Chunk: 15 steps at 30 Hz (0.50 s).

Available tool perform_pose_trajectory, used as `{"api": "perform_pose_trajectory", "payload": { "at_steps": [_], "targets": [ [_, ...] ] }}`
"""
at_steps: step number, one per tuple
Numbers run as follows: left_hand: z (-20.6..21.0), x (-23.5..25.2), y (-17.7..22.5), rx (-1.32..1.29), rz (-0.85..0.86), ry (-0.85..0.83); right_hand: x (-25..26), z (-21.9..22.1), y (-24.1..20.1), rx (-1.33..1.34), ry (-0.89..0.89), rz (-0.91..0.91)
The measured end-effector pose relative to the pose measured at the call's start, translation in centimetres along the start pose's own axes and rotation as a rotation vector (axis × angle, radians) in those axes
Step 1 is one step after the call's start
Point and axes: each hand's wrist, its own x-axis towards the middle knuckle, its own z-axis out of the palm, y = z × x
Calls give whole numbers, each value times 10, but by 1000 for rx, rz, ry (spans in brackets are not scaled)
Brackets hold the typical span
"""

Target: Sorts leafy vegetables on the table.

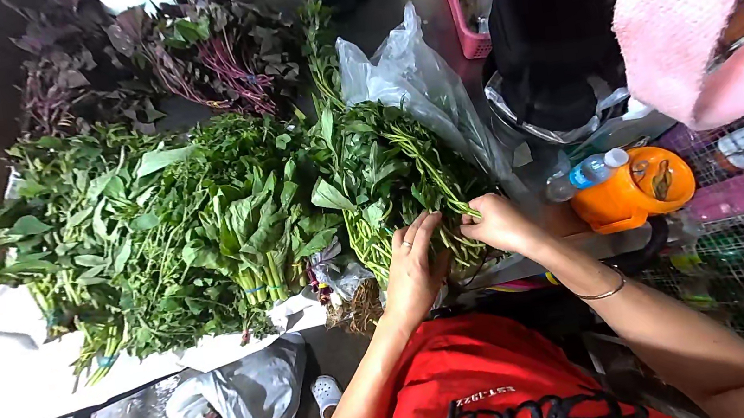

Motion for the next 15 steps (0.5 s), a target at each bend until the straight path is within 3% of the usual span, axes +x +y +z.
{"api": "perform_pose_trajectory", "payload": {
  "at_steps": [4, 11, 15],
  "targets": [
    [-1, -1, 0, -11, -19, 0, 4, -7, 12, 142, -34, -39],
    [1, -1, 1, -33, -12, 31, 0, -6, 3, -90, -92, 17],
    [0, 1, 1, -63, -14, 42, 3, -11, 16, 341, -158, 36]
  ]
}}
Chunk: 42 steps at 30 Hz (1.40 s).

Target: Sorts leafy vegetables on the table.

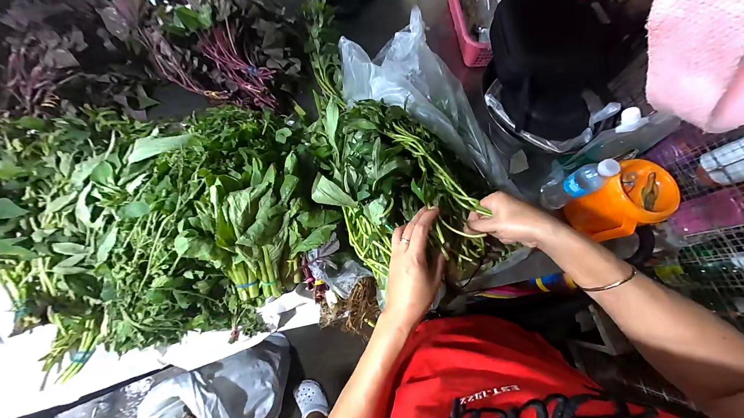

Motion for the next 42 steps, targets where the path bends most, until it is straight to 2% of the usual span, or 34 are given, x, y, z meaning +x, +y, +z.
{"api": "perform_pose_trajectory", "payload": {
  "at_steps": [2, 4, 9, 16, 21, 26, 32, 38, 42],
  "targets": [
    [0, 0, -1, -2, 3, 2, -4, -9, -1, 302, -76, 24],
    [-1, 0, -1, -4, 5, -4, -5, -17, -1, 490, -120, 22],
    [-3, 1, 0, -3, -11, -11, -2, -29, 2, 647, -233, -30],
    [-12, 14, 12, 30, -11, -64, 5, -23, 17, 644, -266, -79],
    [-9, 16, 16, 8, -49, -72, 2, -19, 22, 601, -182, -122],
    [-7, 17, 15, -24, -51, -28, -8, -12, 10, 529, 0, -161],
    [-3, 26, 24, 44, -24, -32, -19, -10, -10, 442, -136, -125],
    [6, 33, 36, 131, -144, -58, -20, 3, -19, 118, -103, -71],
    [-12, 28, 23, 85, -150, 0, -17, -6, -14, 188, -113, -56]
  ]
}}
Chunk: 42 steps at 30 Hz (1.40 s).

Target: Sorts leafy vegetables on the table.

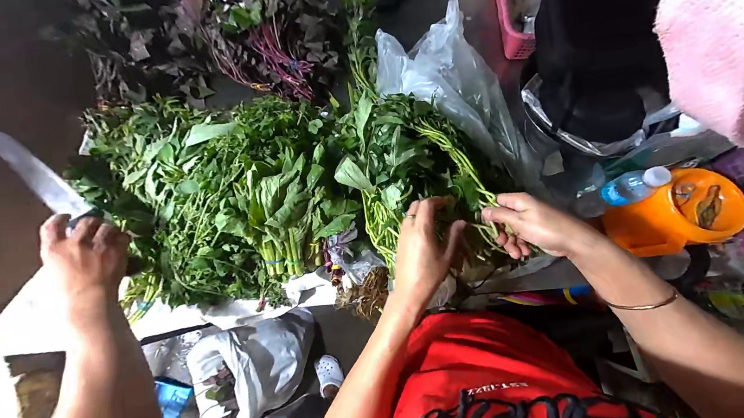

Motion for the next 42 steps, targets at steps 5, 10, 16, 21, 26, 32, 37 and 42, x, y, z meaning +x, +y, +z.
{"api": "perform_pose_trajectory", "payload": {
  "at_steps": [5, 10, 16, 21, 26, 32, 37, 42],
  "targets": [
    [-14, -5, -4, 132, -43, -169, 0, -4, 2, 120, -32, -19],
    [1, 3, 15, 294, -265, -403, -1, -7, -3, 116, -21, -49],
    [-28, -19, -10, -45, -174, -5, -5, -35, -7, 350, 0, -168],
    [-75, -21, -36, 123, -174, 265, -5, -32, -15, 268, -1, -225],
    [-24, 29, 2, 190, 272, -91, -19, -25, -50, 9, 77, -319],
    [26, 49, -12, 327, 125, -524, -70, -63, -78, 110, 235, -627],
    [2, 32, -19, 144, 70, -251, -81, -46, -86, -61, 435, -742],
    [-1, 17, -30, 93, 117, 1, -15, -17, -29, -390, 458, -409]
  ]
}}
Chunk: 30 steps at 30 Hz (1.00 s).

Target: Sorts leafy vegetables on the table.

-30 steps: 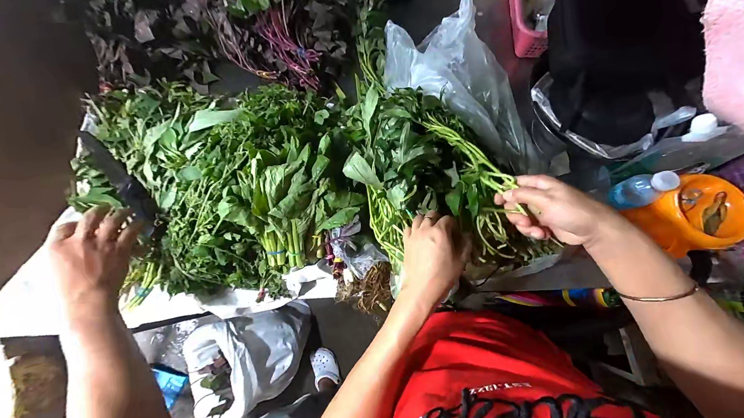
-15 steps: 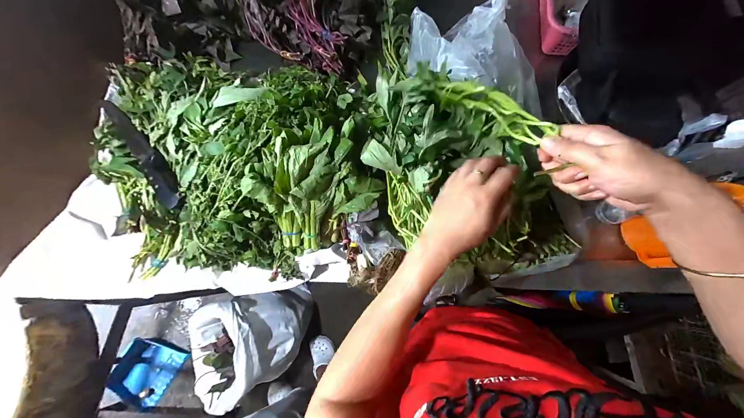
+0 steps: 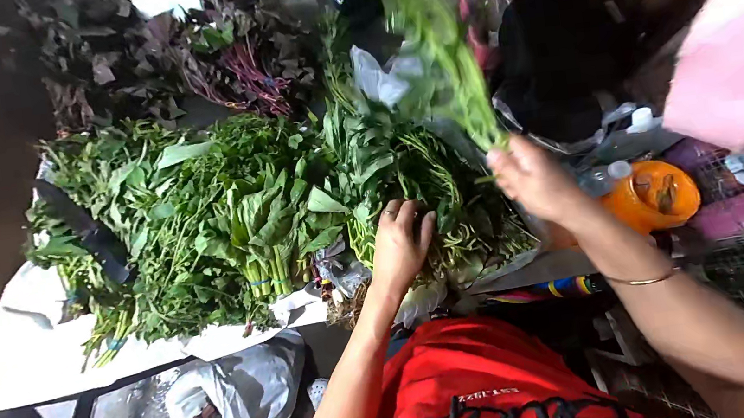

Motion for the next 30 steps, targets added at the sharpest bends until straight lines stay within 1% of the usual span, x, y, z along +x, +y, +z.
{"api": "perform_pose_trajectory", "payload": {
  "at_steps": [3, 5, 7, 9, 11, 13, 14, 15, 17, 18, 20, 21, 22, 25, 27, 30],
  "targets": [
    [-5, -7, 2, -157, -104, 43, 4, 26, 29, 223, -200, 201],
    [-7, -8, 3, -199, -161, 57, 2, 25, 30, 377, -239, 269],
    [-6, -7, 1, -149, -159, 39, 1, 21, 27, 376, -208, 240],
    [-3, -5, 2, -36, -86, 7, -1, 25, 30, 292, -90, 148],
    [-2, 0, 7, 56, 48, -38, -3, 29, 34, 234, 21, 59],
    [-2, 11, 16, 121, 217, -173, -3, 30, 37, 231, 89, 8],
    [-2, 19, 22, 164, 231, -266, -2, 29, 38, 245, 106, -8],
    [-2, 28, 31, 211, 155, -378, -2, 27, 37, 275, 114, -18],
    [1, 55, 48, 314, -108, -594, -1, 20, 35, 363, 132, -43],
    [6, 67, 53, 341, -203, -655, -1, 15, 34, 421, 144, -61],
    [16, 82, 52, 336, -285, -720, -5, 4, 29, 534, 181, -72],
    [16, 87, 49, 283, -298, -698, -9, -3, 26, 592, 212, -75],
    [10, 90, 44, 208, -300, -630, -13, -11, 22, 651, 240, -83],
    [-27, 95, 38, -42, -308, -354, -25, -30, 21, 797, 329, -107],
    [-55, 105, 48, -153, -373, -204, -30, -37, 27, 857, 351, -173],
    [-91, 117, 74, -378, -361, -46, -32, -42, 34, 908, 385, -233]
  ]
}}
